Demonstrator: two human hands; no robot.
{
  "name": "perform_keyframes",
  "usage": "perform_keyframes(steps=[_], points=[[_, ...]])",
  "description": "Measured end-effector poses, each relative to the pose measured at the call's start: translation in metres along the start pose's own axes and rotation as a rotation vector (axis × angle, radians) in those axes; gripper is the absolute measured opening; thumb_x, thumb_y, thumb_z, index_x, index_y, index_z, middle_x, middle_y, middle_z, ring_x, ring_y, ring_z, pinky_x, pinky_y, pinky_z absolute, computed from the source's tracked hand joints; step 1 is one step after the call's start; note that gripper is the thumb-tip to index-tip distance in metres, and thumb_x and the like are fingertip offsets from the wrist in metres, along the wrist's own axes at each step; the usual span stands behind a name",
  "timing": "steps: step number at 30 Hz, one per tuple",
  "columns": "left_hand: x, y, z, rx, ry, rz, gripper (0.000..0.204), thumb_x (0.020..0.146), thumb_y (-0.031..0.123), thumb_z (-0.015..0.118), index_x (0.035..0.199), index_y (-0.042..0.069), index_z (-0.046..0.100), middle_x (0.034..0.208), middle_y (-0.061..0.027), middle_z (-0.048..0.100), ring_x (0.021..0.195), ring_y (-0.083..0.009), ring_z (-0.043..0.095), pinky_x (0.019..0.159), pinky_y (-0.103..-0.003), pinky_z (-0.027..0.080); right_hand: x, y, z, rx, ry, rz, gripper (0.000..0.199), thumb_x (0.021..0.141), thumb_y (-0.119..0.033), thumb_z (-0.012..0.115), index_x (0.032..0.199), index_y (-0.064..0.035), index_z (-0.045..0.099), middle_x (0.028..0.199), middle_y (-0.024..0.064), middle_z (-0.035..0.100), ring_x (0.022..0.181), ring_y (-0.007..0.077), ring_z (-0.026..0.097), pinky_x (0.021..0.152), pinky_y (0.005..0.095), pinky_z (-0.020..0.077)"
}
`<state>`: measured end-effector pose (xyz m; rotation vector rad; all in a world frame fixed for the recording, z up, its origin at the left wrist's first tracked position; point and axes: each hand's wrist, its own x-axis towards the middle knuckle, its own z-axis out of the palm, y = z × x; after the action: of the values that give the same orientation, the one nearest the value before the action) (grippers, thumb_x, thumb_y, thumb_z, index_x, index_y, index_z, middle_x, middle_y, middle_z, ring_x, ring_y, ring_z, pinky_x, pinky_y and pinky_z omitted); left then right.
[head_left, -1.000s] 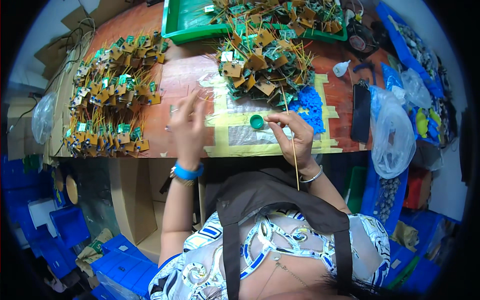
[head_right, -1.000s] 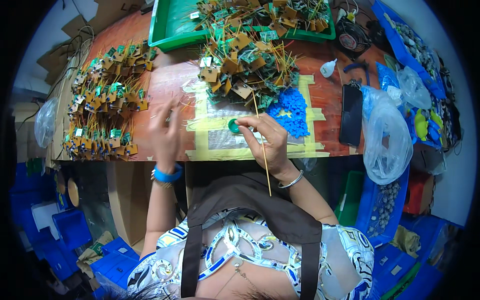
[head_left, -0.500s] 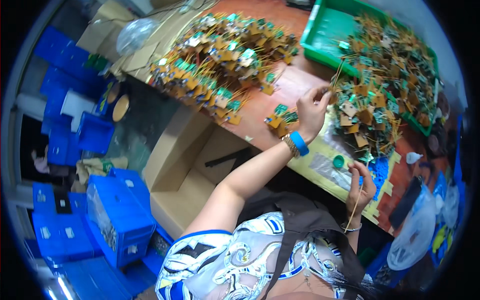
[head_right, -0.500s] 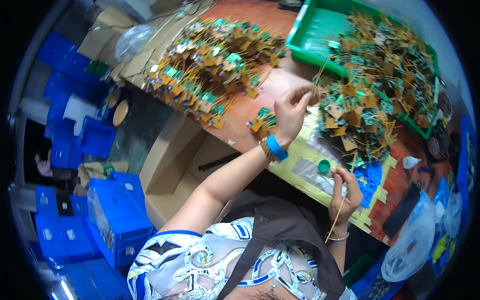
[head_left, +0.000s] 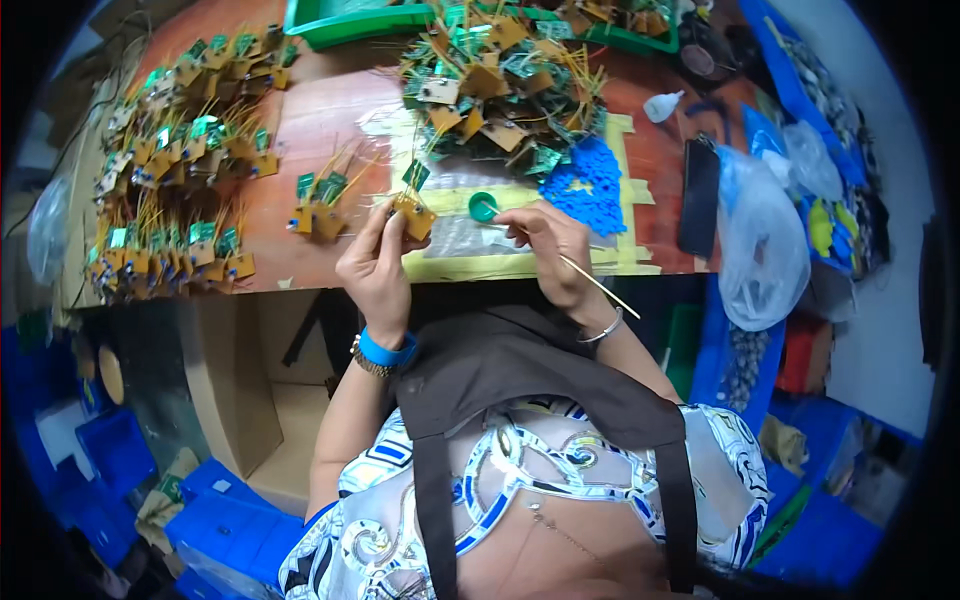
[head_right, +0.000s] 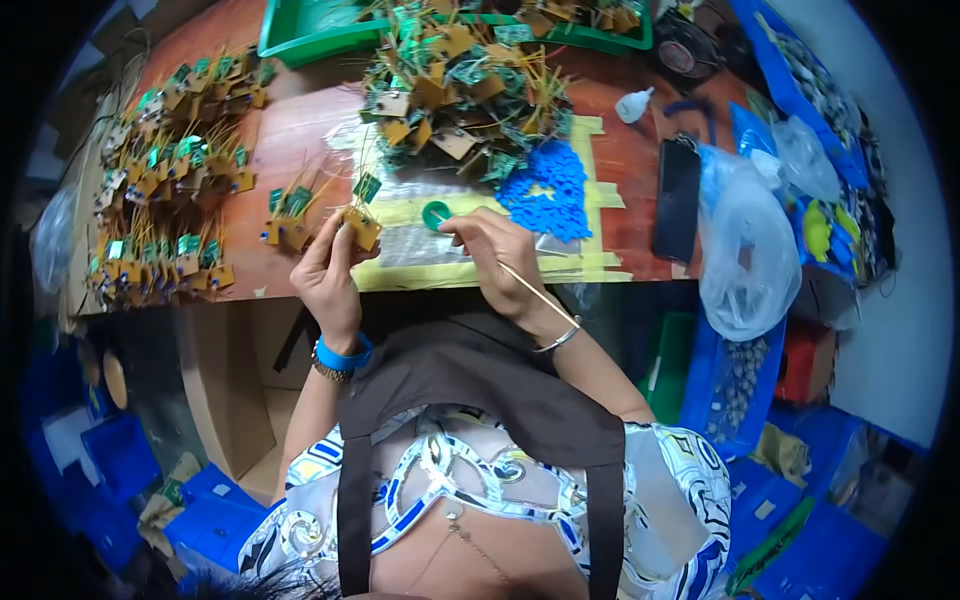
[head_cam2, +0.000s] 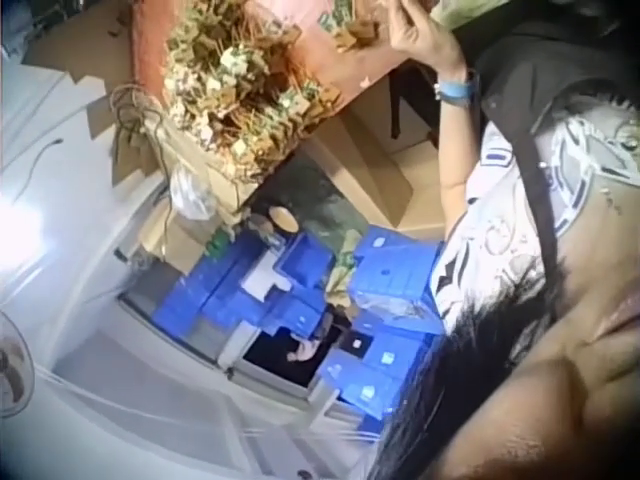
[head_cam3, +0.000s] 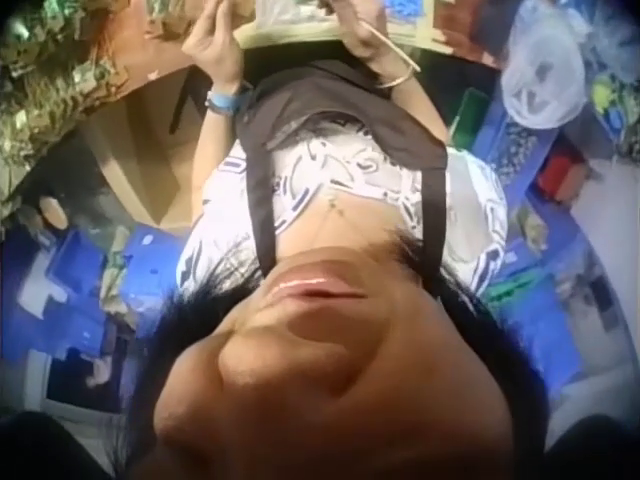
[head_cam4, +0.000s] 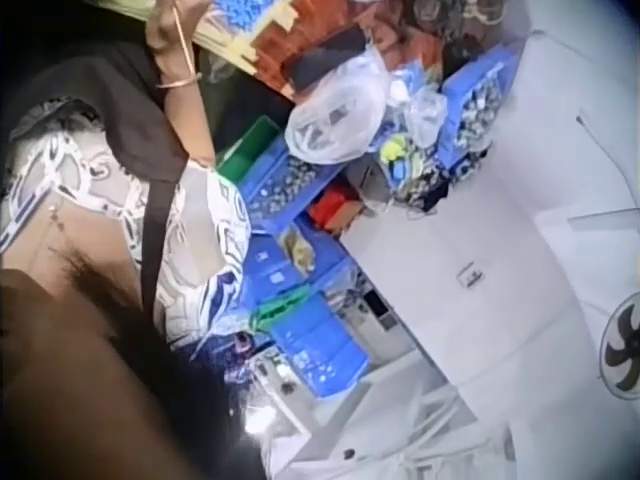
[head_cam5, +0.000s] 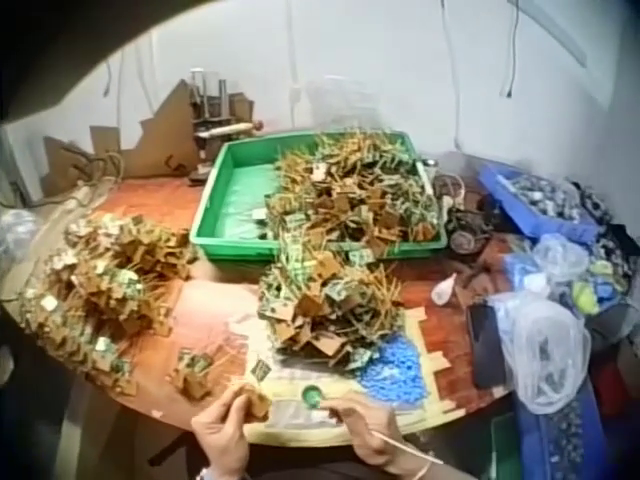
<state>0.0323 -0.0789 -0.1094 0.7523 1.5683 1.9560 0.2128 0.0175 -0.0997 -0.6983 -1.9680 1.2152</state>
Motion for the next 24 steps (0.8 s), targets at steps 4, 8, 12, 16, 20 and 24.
perform_keyframes(steps=[4, 8, 12, 16, 20, 24], points=[[-0.004, -0.005, 0.005, 0.015, -0.035, -0.041, 0.024, 0.095, 0.003, 0.057, 0.116, -0.007, 0.063, 0.089, -0.0093, 0.068, 0.071, -0.0139, 0.067, 0.064, -0.026, 0.058, -0.006, 0.005, -0.006, -0.006, 0.030, 0.081, 0.043, 0.103, -0.030, 0.043, 0.093, 0.0046, 0.066, 0.079, 0.0100, 0.064, 0.065, 0.0135, 0.057, 0.062, 0.0250, 0.0464], [-0.007, 0.001, 0.006, 0.006, 0.016, -0.071, 0.024, 0.094, 0.002, 0.058, 0.115, -0.007, 0.063, 0.092, -0.0102, 0.068, 0.074, -0.0142, 0.067, 0.066, -0.027, 0.058, -0.007, 0.019, 0.002, -0.059, 0.027, 0.069, 0.044, 0.103, -0.030, 0.043, 0.090, 0.0055, 0.067, 0.078, 0.0106, 0.066, 0.064, 0.0135, 0.058, 0.059, 0.0258, 0.0475], [-0.010, 0.000, 0.006, -0.074, -0.111, -0.224, 0.038, 0.089, -0.004, 0.062, 0.126, -0.008, 0.054, 0.096, -0.0085, 0.064, 0.081, -0.0167, 0.067, 0.076, -0.029, 0.058, -0.009, 0.012, -0.002, -0.079, 0.031, 0.061, 0.044, 0.104, -0.028, 0.042, 0.090, 0.0055, 0.067, 0.078, 0.0108, 0.066, 0.065, 0.0143, 0.060, 0.059, 0.0266, 0.0486], [-0.012, -0.002, 0.007, -0.191, -0.142, -0.366, 0.040, 0.087, -0.005, 0.064, 0.126, -0.008, 0.054, 0.094, -0.0067, 0.061, 0.080, -0.0169, 0.067, 0.076, -0.029, 0.059, -0.006, -0.002, -0.003, 0.097, 0.088, 0.112, 0.053, 0.104, -0.037, 0.038, 0.090, 0.0048, 0.067, 0.081, 0.0104, 0.066, 0.066, 0.0132, 0.058, 0.059, 0.0243, 0.0450], [-0.014, 0.002, 0.011, -0.251, -0.157, -0.432, 0.040, 0.087, -0.006, 0.064, 0.126, -0.008, 0.054, 0.094, -0.0069, 0.061, 0.080, -0.0175, 0.067, 0.076, -0.028, 0.059, -0.001, -0.018, 0.005, 0.272, 0.024, 0.011, 0.058, 0.103, -0.044, 0.036, 0.091, 0.0039, 0.067, 0.085, 0.0110, 0.065, 0.068, 0.0135, 0.058, 0.060, 0.0243, 0.0439], [-0.013, 0.006, 0.015, -0.270, -0.194, -0.455, 0.041, 0.087, -0.006, 0.064, 0.127, -0.008, 0.054, 0.095, -0.0084, 0.062, 0.081, -0.0187, 0.068, 0.076, -0.027, 0.058, 0.001, -0.017, 0.011, 0.276, -0.029, 0.020, 0.060, 0.102, -0.046, 0.036, 0.092, 0.0046, 0.066, 0.087, 0.0115, 0.065, 0.070, 0.0136, 0.058, 0.060, 0.0245, 0.0439]])
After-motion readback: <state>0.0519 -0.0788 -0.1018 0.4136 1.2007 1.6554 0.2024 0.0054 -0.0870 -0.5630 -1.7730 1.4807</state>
